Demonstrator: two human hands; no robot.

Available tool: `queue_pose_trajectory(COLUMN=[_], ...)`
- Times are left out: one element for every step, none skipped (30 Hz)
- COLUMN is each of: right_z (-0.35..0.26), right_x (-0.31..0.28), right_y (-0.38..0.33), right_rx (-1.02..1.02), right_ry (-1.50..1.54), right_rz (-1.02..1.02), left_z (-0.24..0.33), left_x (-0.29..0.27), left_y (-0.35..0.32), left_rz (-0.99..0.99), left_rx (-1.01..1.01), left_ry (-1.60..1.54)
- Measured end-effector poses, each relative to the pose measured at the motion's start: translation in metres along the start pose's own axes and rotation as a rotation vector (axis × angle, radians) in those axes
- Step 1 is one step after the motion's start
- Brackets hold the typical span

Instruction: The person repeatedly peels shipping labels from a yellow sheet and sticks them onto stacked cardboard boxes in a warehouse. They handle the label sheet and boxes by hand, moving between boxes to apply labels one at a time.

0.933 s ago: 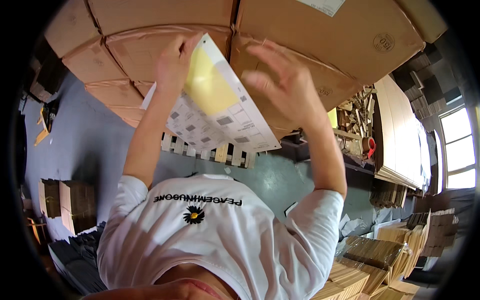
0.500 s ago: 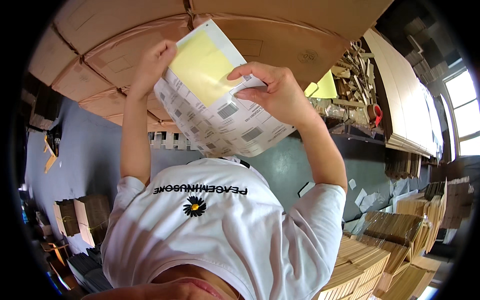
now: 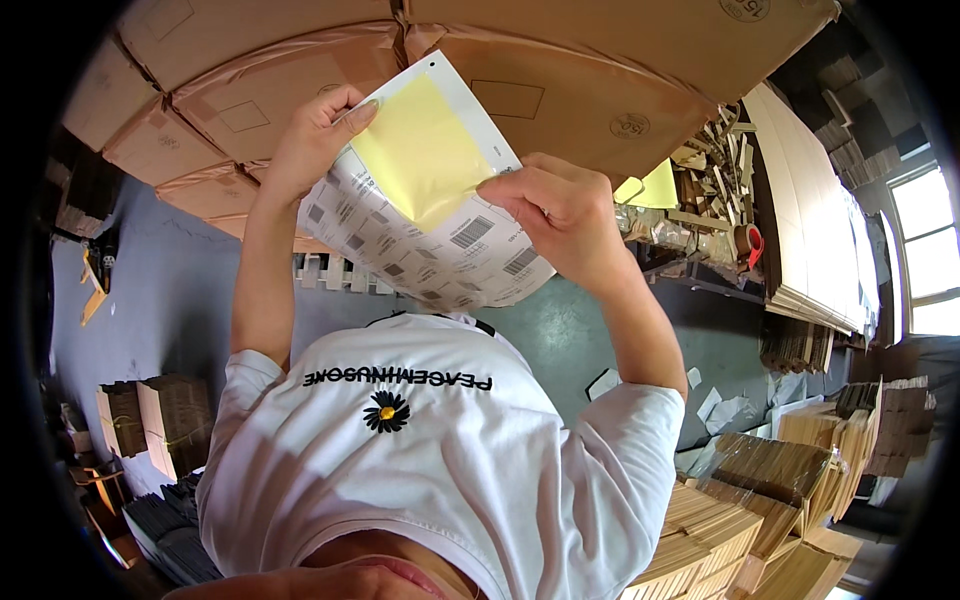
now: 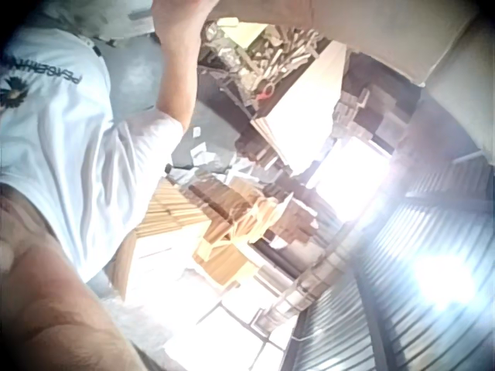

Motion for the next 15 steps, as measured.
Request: queue_pose_trajectory(right_z=[0.004,0.002,-0.001,-0.004,-0.007,-0.009,-0.015,-0.022,-0.033,-0.046,-0.057,-0.065,-0.069,-0.059,-0.05], right_x=[0.002,0.001,0.003,0.004,0.005,0.007,0.008,0.01,0.008,0.004,-0.001,-0.012,-0.021,-0.021,-0.021], right_y=[-0.001,0.001,0.005,0.006,0.005,-0.001,-0.008,-0.015,-0.024,-0.034,-0.037,-0.036,-0.036,-0.031,-0.021], right_rx=[0.027,-0.071,-0.176,-0.215,-0.252,-0.217,-0.28,-0.349,-0.414,-0.477,-0.54,-0.516,-0.491,-0.443,-0.434], right_ry=[0.037,-0.04,-0.11,-0.169,-0.228,-0.285,-0.367,-0.445,-0.399,-0.349,-0.298,-0.264,-0.23,-0.187,-0.182], right_rz=[0.016,0.087,0.156,0.182,0.211,0.196,0.176,0.159,0.142,0.124,0.106,0.146,0.185,0.303,0.409], left_z=[0.0,-0.006,-0.012,-0.016,-0.019,-0.024,-0.026,-0.032,-0.042,-0.05,-0.054,-0.056,-0.058,-0.056,-0.051], left_x=[0.0,-0.002,-0.007,-0.011,-0.015,-0.016,-0.018,-0.02,-0.023,-0.025,-0.029,-0.03,-0.03,-0.026,-0.018], left_y=[-0.001,-0.001,-0.002,-0.004,-0.007,-0.009,-0.01,-0.012,-0.016,-0.021,-0.026,-0.028,-0.03,-0.033,-0.035], left_rz=[0.008,0.034,0.066,0.099,0.103,0.101,0.104,0.12,0.133,0.145,0.176,0.2,0.224,0.216,0.201], left_rx=[-0.028,-0.013,0.0,0.014,-0.038,-0.09,-0.143,-0.122,-0.102,-0.085,-0.081,-0.068,-0.057,0.058,0.184], left_ry=[0.023,0.055,0.094,0.133,0.204,0.265,0.332,0.409,0.486,0.565,0.671,0.771,0.871,0.888,0.909])
Point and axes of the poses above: each hand's wrist, its own y-axis towards the middle knuckle, its own x-axis out of the palm, z = x × y, the point moved 3 cm from there along y, towards the middle knuckle, and after that the axes turned 13 degrees about x, right-handed, at the moved point
